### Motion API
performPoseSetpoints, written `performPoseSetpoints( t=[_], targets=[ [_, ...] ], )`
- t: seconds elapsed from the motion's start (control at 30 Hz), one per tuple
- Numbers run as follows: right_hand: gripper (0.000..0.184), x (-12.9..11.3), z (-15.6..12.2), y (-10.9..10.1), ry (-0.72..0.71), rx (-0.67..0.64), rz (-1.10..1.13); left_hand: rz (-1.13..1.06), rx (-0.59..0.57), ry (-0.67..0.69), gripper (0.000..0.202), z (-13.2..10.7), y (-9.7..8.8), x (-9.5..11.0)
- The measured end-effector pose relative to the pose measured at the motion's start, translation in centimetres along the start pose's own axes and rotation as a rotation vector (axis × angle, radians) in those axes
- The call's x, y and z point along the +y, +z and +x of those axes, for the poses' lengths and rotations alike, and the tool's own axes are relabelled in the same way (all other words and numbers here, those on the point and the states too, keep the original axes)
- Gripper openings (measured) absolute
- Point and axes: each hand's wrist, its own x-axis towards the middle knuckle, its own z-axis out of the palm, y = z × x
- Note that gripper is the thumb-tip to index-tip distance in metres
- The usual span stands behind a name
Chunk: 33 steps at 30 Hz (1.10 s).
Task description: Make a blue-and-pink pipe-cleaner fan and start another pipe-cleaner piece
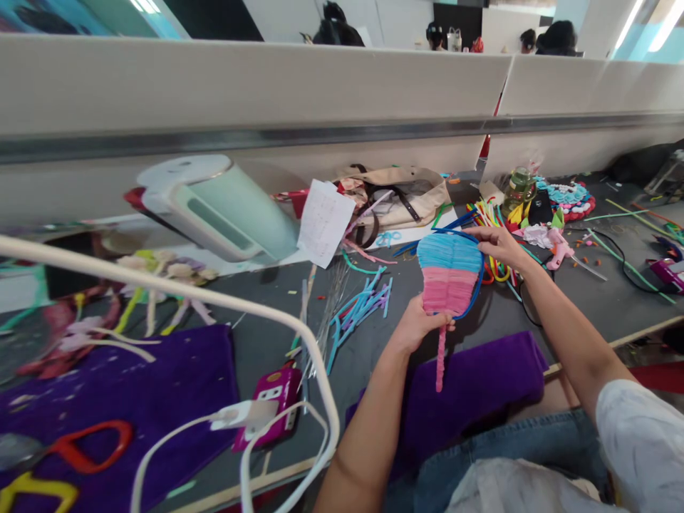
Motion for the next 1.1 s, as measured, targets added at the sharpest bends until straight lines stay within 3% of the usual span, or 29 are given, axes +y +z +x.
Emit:
performPoseSetpoints(
  t=[0.23, 0.37, 0.47, 0.57, 0.73, 0.9, 1.1],
  targets=[
    [0.051, 0.5, 0.0, 0.2, 0.02, 0.032, -0.009, -0.016, -0.001, 0.012, 0.036, 0.2, 0.0, -0.1],
    [0.045, 0.0, 0.5, 1.2, 0.034, 0.168, -0.051, -0.037, -0.009, 0.033, 0.037, 0.2, 0.8, -0.3],
    [0.039, -0.9, 0.9, 2.3, 0.062, 0.261, -0.057, -0.054, -0.104, 0.021, 0.04, 0.0, 1.0, -0.4],
    [0.037, -1.6, 0.5, 3.6, 0.173, 0.223, 0.02, -0.102, -0.184, 0.004, 0.055, 0.2, 0.1, -0.3],
    [0.04, -1.1, -1.5, 5.9, 0.355, 0.017, 0.142, -0.302, 0.038, 0.093, 0.07, 1.0, -2.7, 0.6],
    [0.037, 0.0, -2.7, 7.1, 0.286, -0.143, -0.002, -0.172, 0.165, 0.088, 0.05, 1.1, -3.3, 1.3],
    [0.03, -1.4, -2.7, 5.9, -0.01, 0.092, -0.419, -0.068, 0.268, 0.185, 0.04, 0.0, -2.3, 2.1]
  ],
)
